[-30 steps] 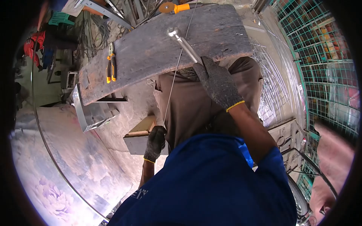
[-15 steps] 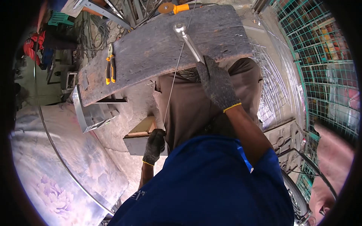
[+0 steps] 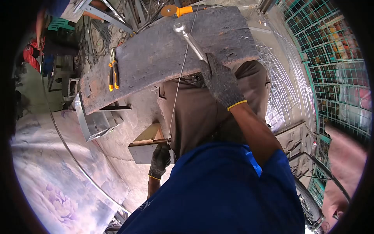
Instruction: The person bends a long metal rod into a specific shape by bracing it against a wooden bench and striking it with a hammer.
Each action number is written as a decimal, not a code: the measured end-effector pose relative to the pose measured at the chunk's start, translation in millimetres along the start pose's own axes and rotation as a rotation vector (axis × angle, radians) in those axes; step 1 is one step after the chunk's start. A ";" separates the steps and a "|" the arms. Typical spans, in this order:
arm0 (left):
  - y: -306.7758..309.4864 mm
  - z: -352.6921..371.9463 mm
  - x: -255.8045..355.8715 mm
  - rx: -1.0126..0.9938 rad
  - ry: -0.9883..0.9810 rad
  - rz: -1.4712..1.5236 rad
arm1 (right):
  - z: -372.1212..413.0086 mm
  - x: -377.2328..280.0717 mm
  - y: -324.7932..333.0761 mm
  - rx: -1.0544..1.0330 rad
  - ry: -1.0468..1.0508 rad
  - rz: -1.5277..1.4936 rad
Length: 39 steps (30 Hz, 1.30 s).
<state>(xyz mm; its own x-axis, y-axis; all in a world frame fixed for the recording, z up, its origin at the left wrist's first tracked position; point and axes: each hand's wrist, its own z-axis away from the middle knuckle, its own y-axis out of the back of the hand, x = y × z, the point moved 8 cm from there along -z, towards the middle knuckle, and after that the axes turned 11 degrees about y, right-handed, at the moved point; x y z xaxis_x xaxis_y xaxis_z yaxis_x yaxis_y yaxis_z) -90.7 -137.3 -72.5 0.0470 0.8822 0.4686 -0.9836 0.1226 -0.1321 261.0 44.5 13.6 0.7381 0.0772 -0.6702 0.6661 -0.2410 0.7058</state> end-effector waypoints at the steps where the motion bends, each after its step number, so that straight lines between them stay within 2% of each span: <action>1: 1.2 2.7 -3.1 0.003 0.004 0.006 | -4.0 3.5 -1.9 -0.075 -0.052 0.007; 3: -2.2 3.9 -2.6 -0.057 -0.003 0.036 | -8.2 10.0 -4.3 -0.142 -0.104 0.018; 5: -1.5 4.9 -4.2 -0.056 -0.005 0.031 | -12.2 5.1 3.4 0.000 -0.006 0.004; 12: -1.5 10.2 -8.1 -0.040 -0.011 0.047 | -23.4 3.6 11.8 -0.051 0.102 0.113; 14: 0.4 10.0 -9.0 -0.029 -0.010 0.040 | -19.1 4.2 11.1 0.056 0.197 0.117; 17: 0.2 12.6 -17.7 -0.022 -0.018 0.045 | -16.5 21.3 2.0 -0.012 0.213 0.168; 21: -0.2 19.4 -12.1 0.008 -0.032 0.006 | -15.0 10.2 13.0 0.030 0.129 0.044; 23: -0.8 22.3 -12.6 0.046 -0.022 -0.015 | -4.9 10.3 16.6 0.031 -0.019 -0.055; 24: 1.0 23.1 -11.6 0.082 -0.024 -0.042 | -1.7 15.7 14.9 0.027 -0.019 -0.057; 26: 3.3 22.1 -13.2 0.122 -0.042 -0.063 | 7.9 30.4 2.4 -0.117 0.074 0.192; 30: 13.8 16.0 -9.7 0.267 -0.155 -0.188 | 20.3 48.3 -2.5 -0.040 0.120 0.176; 32: 14.6 17.1 -8.1 0.303 -0.147 -0.218 | 31.9 27.5 -5.5 -0.029 0.511 0.443; 33: 15.0 17.6 -6.1 0.337 -0.143 -0.249 | 27.8 18.4 -0.3 -0.029 0.513 0.444; 35: 15.7 16.8 -8.1 0.362 -0.210 -0.268 | 15.7 32.3 0.3 -0.236 0.000 -0.001; 36: 15.1 18.6 -3.8 0.386 -0.274 -0.289 | 17.9 34.5 -2.4 -0.236 0.003 0.000; 38: 15.3 19.0 -4.0 0.401 -0.286 -0.279 | 25.4 4.1 9.2 0.035 0.495 0.329; 39: 14.4 20.9 -4.9 0.418 -0.294 -0.268 | 24.1 -1.5 10.0 0.024 0.500 0.328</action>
<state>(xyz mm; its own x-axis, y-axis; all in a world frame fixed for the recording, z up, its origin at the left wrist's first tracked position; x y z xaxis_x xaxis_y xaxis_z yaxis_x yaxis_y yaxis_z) -108.7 -149.3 -58.5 0.3121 0.6746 0.6689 -0.9321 0.0814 0.3529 264.0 18.7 16.1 0.8697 0.4394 -0.2249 0.3967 -0.3509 0.8482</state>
